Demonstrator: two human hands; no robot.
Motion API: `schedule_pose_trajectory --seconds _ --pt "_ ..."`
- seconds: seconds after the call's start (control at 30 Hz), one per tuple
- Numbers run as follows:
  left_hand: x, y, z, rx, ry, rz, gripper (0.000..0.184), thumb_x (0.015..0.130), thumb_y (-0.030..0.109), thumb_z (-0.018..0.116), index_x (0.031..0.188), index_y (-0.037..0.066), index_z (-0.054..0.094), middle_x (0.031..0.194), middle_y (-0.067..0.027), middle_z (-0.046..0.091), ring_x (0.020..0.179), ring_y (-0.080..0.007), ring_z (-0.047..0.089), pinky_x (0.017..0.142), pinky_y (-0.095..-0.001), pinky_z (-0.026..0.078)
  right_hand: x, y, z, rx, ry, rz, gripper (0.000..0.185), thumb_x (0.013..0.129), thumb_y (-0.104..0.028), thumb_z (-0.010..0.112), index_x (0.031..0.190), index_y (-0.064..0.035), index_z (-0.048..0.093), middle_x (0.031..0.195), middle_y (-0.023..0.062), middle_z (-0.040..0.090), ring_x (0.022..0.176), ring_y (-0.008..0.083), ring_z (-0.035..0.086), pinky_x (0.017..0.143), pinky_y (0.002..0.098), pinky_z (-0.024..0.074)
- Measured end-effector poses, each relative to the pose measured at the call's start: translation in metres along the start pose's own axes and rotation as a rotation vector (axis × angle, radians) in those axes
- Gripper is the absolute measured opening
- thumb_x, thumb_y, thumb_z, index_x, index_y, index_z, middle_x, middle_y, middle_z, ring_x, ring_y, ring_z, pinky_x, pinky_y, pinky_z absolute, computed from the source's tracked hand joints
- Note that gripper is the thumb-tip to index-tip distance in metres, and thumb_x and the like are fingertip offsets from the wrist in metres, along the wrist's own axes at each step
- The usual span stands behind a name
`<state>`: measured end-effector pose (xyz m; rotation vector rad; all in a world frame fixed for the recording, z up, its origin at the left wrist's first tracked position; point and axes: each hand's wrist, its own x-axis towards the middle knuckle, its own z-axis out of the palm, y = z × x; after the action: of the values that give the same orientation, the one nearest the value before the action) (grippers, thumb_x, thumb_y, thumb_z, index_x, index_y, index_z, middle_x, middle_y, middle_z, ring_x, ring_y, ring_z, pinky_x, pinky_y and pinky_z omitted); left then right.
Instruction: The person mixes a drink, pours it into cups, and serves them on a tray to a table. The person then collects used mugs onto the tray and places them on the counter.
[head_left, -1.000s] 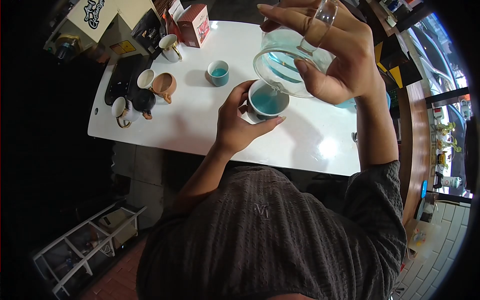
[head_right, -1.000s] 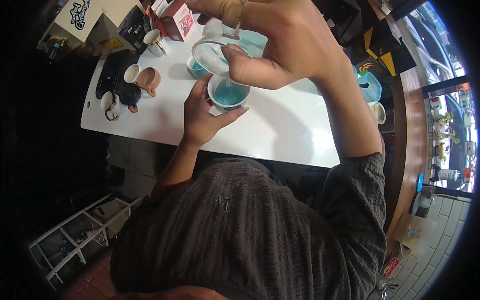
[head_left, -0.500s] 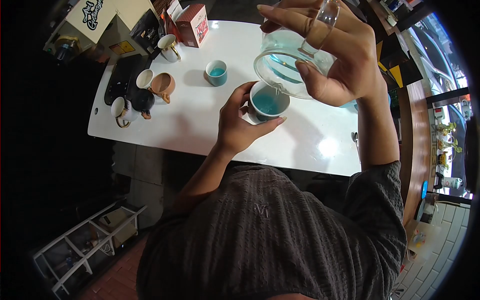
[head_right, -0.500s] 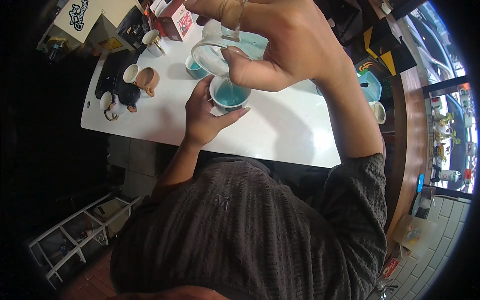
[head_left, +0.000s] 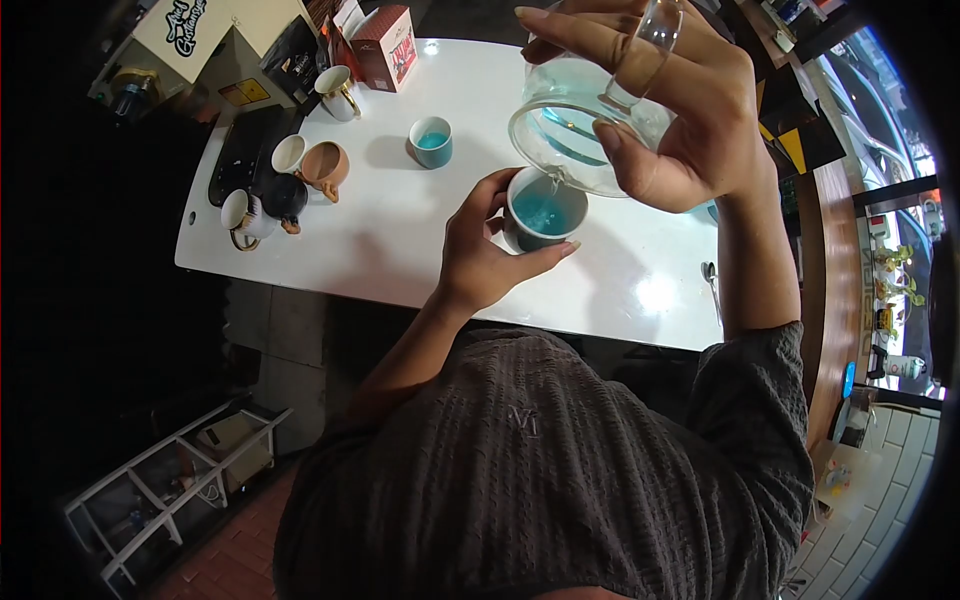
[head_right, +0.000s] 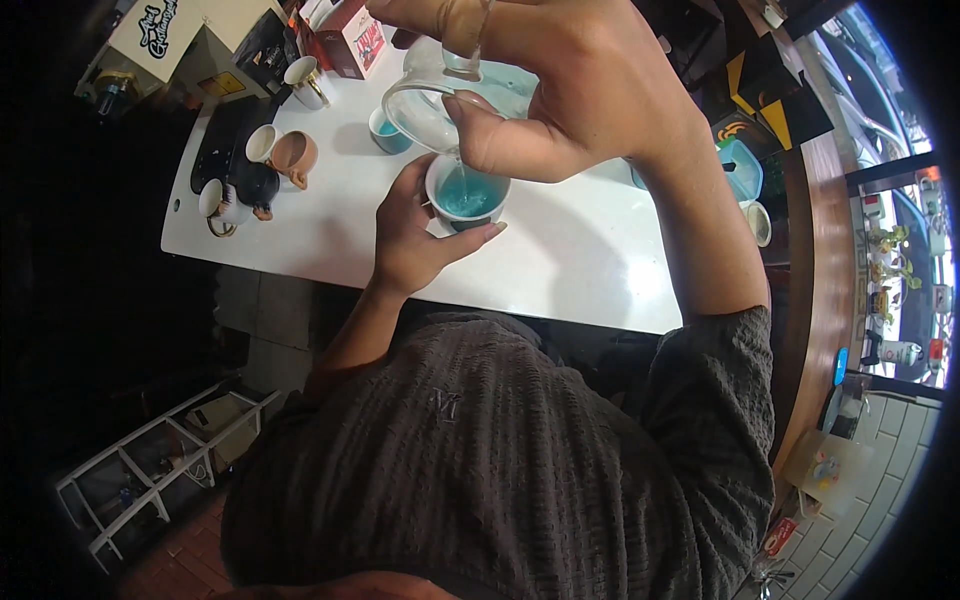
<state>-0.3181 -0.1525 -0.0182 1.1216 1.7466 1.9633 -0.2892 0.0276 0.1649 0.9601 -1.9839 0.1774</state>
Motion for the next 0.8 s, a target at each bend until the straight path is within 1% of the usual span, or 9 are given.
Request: schedule_pose_trajectory --seconds 0.37,0.57,0.67,0.8 --pt "-0.001 0.007 0.001 0.016 -0.012 -0.013 0.076 0.063 0.016 0.089 0.124 -0.002 0.048 0.110 -0.0122 0.063 0.100 -0.0171 0.064 0.081 -0.0288 0.054 0.002 -0.005 -0.004 0.008 -0.008 0.016 0.052 0.066 -0.029 0.057 0.100 0.0085 0.069 0.081 0.0143 0.071 0.076 0.0289 0.067 0.070 0.0379 0.0518" --pt "-0.001 0.007 0.002 -0.010 -0.033 -0.021 0.075 0.063 0.017 0.089 0.123 -0.003 0.048 0.110 -0.0126 0.063 0.100 -0.0174 0.064 0.083 -0.0294 0.054 0.002 -0.005 -0.005 0.008 0.019 -0.019 0.052 0.065 -0.028 0.058 0.101 0.0084 0.069 0.081 0.0142 0.071 0.077 0.0292 0.068 0.072 0.0379 0.0518" --pt "-0.001 0.009 0.002 -0.020 -0.040 -0.019 0.075 0.063 0.017 0.089 0.122 -0.004 0.049 0.110 -0.0131 0.063 0.100 -0.0178 0.064 0.084 -0.0299 0.054 0.003 -0.008 -0.007 -0.005 -0.020 0.008 0.053 0.064 -0.028 0.058 0.101 0.0084 0.069 0.082 0.0143 0.071 0.077 0.0293 0.067 0.072 0.0380 0.0517" --pt "0.001 0.011 0.000 -0.034 -0.042 -0.024 0.075 0.063 0.018 0.089 0.122 -0.004 0.049 0.110 -0.0135 0.064 0.101 -0.0183 0.064 0.084 -0.0297 0.054 0.004 -0.008 -0.007 -0.010 -0.016 0.013 0.053 0.064 -0.028 0.058 0.101 0.0082 0.069 0.082 0.0142 0.071 0.077 0.0293 0.067 0.072 0.0382 0.0517"
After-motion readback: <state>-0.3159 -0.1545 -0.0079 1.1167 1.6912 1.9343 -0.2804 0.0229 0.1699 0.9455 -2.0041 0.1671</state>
